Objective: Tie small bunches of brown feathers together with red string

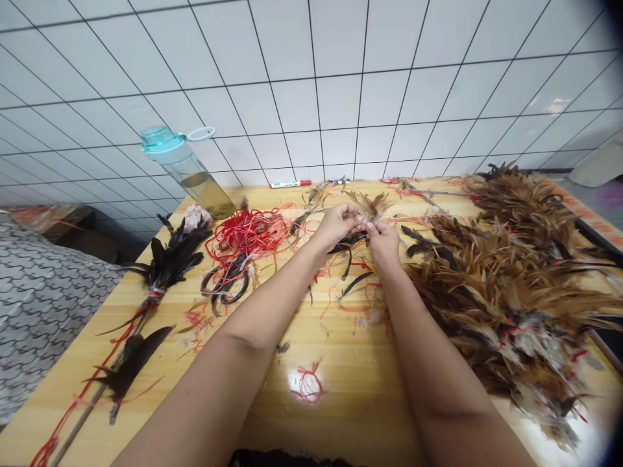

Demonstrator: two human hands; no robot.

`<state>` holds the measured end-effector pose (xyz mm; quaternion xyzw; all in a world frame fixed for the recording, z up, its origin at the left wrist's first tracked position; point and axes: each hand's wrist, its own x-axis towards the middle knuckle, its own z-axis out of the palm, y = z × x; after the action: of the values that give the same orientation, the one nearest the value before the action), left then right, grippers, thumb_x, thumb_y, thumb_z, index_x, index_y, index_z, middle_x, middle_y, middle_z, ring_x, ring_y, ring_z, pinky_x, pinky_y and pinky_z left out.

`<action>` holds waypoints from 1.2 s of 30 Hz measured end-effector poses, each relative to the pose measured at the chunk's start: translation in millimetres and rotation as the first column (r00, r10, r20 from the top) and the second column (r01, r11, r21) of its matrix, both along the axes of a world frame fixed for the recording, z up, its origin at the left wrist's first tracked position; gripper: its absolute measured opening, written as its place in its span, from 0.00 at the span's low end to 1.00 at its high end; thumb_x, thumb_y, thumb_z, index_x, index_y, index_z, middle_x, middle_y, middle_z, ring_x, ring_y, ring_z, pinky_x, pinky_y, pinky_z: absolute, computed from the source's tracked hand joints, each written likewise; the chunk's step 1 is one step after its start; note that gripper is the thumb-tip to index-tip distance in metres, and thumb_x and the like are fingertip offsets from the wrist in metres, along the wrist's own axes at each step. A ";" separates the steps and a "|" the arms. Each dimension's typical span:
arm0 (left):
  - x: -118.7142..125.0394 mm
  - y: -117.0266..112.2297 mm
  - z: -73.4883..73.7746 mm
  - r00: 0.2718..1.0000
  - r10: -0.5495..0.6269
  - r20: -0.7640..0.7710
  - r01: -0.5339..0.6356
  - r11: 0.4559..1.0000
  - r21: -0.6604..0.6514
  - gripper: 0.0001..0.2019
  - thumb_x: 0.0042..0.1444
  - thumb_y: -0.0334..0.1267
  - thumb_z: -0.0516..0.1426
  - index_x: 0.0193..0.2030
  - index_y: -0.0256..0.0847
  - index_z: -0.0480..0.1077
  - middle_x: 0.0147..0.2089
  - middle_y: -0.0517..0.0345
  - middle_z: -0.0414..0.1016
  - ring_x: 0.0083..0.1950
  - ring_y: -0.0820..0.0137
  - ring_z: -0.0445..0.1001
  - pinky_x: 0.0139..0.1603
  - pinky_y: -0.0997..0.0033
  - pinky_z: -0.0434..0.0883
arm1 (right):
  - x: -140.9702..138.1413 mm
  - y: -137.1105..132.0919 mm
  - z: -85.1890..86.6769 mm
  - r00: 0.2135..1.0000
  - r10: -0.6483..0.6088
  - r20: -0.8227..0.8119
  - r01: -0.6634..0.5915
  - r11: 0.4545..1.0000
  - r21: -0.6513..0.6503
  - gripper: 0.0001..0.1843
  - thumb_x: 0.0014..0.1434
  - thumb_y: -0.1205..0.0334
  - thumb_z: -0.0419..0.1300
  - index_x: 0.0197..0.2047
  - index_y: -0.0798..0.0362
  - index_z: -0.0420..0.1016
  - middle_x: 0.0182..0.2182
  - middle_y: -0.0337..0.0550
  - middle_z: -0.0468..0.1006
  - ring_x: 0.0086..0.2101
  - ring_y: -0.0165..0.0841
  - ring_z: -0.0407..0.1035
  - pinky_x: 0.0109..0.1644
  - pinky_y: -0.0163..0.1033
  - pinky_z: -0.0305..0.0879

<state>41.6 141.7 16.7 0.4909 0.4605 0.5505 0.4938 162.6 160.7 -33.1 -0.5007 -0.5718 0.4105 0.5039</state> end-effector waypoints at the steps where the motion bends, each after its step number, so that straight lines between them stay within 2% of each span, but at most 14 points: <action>1: -1.2 0.6 -0.5 0.999 0.016 -0.032 -0.016 1.000 0.004 0.06 0.49 0.30 0.61 0.30 0.36 0.65 0.26 0.63 0.68 0.28 0.78 0.68 0.32 0.77 0.65 | -0.6 -0.7 1.3 0.999 0.001 -0.033 -0.002 1.000 -0.028 0.14 0.51 0.51 0.55 0.27 0.54 0.73 0.24 0.41 0.74 0.27 0.31 0.63 0.35 0.38 0.60; 6: -9.7 2.3 -0.4 0.965 0.048 -0.258 -0.026 0.996 0.086 0.02 0.50 0.30 0.58 0.30 0.35 0.68 0.28 0.62 0.70 0.31 0.77 0.67 0.36 0.76 0.65 | -1.0 -5.0 10.1 0.984 0.065 -0.167 -0.080 0.993 -0.084 0.12 0.49 0.54 0.59 0.26 0.55 0.74 0.20 0.36 0.71 0.25 0.28 0.61 0.35 0.37 0.60; 11: -12.7 0.7 3.3 0.938 0.022 -0.346 0.021 0.993 0.120 0.02 0.51 0.32 0.57 0.30 0.36 0.68 0.28 0.60 0.71 0.31 0.75 0.68 0.37 0.74 0.66 | -0.3 -7.9 14.6 0.971 0.162 -0.174 -0.177 0.982 -0.070 0.14 0.49 0.52 0.61 0.27 0.55 0.75 0.18 0.34 0.68 0.24 0.27 0.59 0.33 0.36 0.59; 14: -12.2 1.8 3.5 0.935 -0.006 -0.353 0.052 0.991 0.122 0.02 0.51 0.32 0.57 0.31 0.35 0.68 0.29 0.60 0.71 0.31 0.75 0.69 0.38 0.73 0.66 | -0.1 -8.9 17.1 0.975 0.158 -0.154 -0.171 0.982 -0.077 0.12 0.49 0.53 0.62 0.26 0.55 0.74 0.19 0.34 0.68 0.25 0.28 0.59 0.34 0.36 0.59; 17: -18.4 3.8 5.2 0.919 0.052 -0.392 -0.004 0.993 0.122 0.06 0.49 0.32 0.58 0.35 0.35 0.69 0.32 0.59 0.72 0.33 0.75 0.69 0.39 0.73 0.66 | 0.7 -9.2 18.0 0.986 0.110 -0.122 -0.124 0.986 -0.112 0.11 0.50 0.55 0.60 0.26 0.55 0.73 0.18 0.33 0.65 0.25 0.28 0.58 0.33 0.36 0.58; 19: -29.5 3.7 10.0 0.879 0.067 -0.472 -0.019 0.994 0.105 0.08 0.48 0.33 0.59 0.36 0.35 0.70 0.32 0.59 0.72 0.33 0.75 0.69 0.37 0.74 0.66 | 1.4 -8.7 17.2 0.992 0.063 -0.106 -0.077 0.988 -0.131 0.11 0.51 0.56 0.58 0.26 0.55 0.73 0.18 0.33 0.65 0.24 0.28 0.58 0.34 0.36 0.57; 21: -43.9 1.4 18.2 0.801 -0.031 -0.598 0.063 0.997 0.033 0.07 0.48 0.34 0.60 0.34 0.36 0.71 0.30 0.59 0.73 0.31 0.75 0.68 0.33 0.75 0.64 | 1.7 -7.8 15.6 0.996 0.023 -0.089 -0.035 0.990 -0.134 0.11 0.52 0.56 0.56 0.27 0.55 0.72 0.19 0.33 0.65 0.25 0.28 0.58 0.35 0.36 0.57; 23: -56.0 -2.9 27.2 0.672 -0.191 -0.715 0.187 0.979 -0.086 0.05 0.45 0.33 0.60 0.31 0.37 0.73 0.28 0.60 0.74 0.30 0.74 0.69 0.32 0.76 0.63 | 1.5 -6.9 14.0 0.998 -0.009 -0.069 0.000 0.991 -0.135 0.11 0.52 0.56 0.56 0.26 0.54 0.72 0.20 0.34 0.67 0.25 0.29 0.58 0.35 0.36 0.57; 25: -61.0 -7.7 33.3 0.541 -0.277 -0.794 0.243 0.955 -0.167 0.06 0.42 0.31 0.61 0.30 0.39 0.74 0.27 0.61 0.75 0.29 0.73 0.70 0.31 0.76 0.62 | 1.2 -6.2 13.1 0.998 -0.024 -0.053 0.016 0.991 -0.133 0.12 0.52 0.55 0.56 0.26 0.54 0.72 0.20 0.34 0.67 0.25 0.29 0.58 0.34 0.36 0.56; 29: -50.8 -14.6 29.8 0.325 -0.288 -0.901 0.231 0.948 -0.220 0.04 0.37 0.30 0.62 0.24 0.41 0.74 0.23 0.61 0.74 0.25 0.73 0.67 0.28 0.74 0.59 | 0.9 -5.4 11.6 0.999 -0.013 -0.039 0.008 0.993 -0.120 0.13 0.52 0.54 0.54 0.27 0.54 0.72 0.20 0.34 0.67 0.24 0.29 0.57 0.33 0.36 0.55; 31: -45.0 -16.4 24.7 0.257 -0.240 -0.936 0.211 0.959 -0.188 0.03 0.39 0.29 0.61 0.22 0.41 0.73 0.22 0.60 0.73 0.24 0.73 0.65 0.28 0.72 0.57 | 0.6 -5.2 10.0 0.999 -0.010 -0.038 0.006 0.994 -0.108 0.13 0.52 0.53 0.54 0.26 0.54 0.72 0.19 0.34 0.66 0.24 0.29 0.57 0.33 0.36 0.54; 33: -44.3 -18.2 22.4 0.257 -0.174 -0.951 0.203 0.971 -0.123 0.04 0.42 0.29 0.58 0.22 0.40 0.73 0.22 0.59 0.73 0.24 0.73 0.64 0.28 0.72 0.57 | -0.1 -5.1 8.2 0.999 -0.003 -0.041 0.000 0.996 -0.087 0.14 0.52 0.52 0.54 0.26 0.54 0.72 0.19 0.34 0.66 0.24 0.29 0.58 0.33 0.36 0.54; 34: -46.1 -19.3 22.7 0.285 -0.140 -0.948 0.201 0.976 -0.084 0.04 0.43 0.29 0.57 0.22 0.40 0.73 0.23 0.59 0.72 0.25 0.73 0.63 0.29 0.72 0.57 | -0.7 -5.3 7.4 0.999 0.004 -0.040 -0.007 0.997 -0.079 0.14 0.52 0.52 0.55 0.26 0.54 0.73 0.19 0.34 0.66 0.24 0.30 0.58 0.34 0.36 0.55; 36: -51.9 -21.7 25.6 0.387 -0.073 -0.919 0.182 0.983 -0.001 0.03 0.45 0.31 0.57 0.25 0.39 0.73 0.24 0.60 0.72 0.26 0.73 0.64 0.30 0.72 0.58 | -2.4 -6.1 6.7 1.000 0.014 -0.028 -0.016 0.997 -0.072 0.14 0.52 0.52 0.55 0.27 0.54 0.73 0.19 0.34 0.66 0.24 0.30 0.59 0.34 0.36 0.55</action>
<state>-10.3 120.0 42.3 0.7697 0.5886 0.1736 0.1757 160.2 154.6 -26.4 -0.5086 -0.5532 0.4414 0.4903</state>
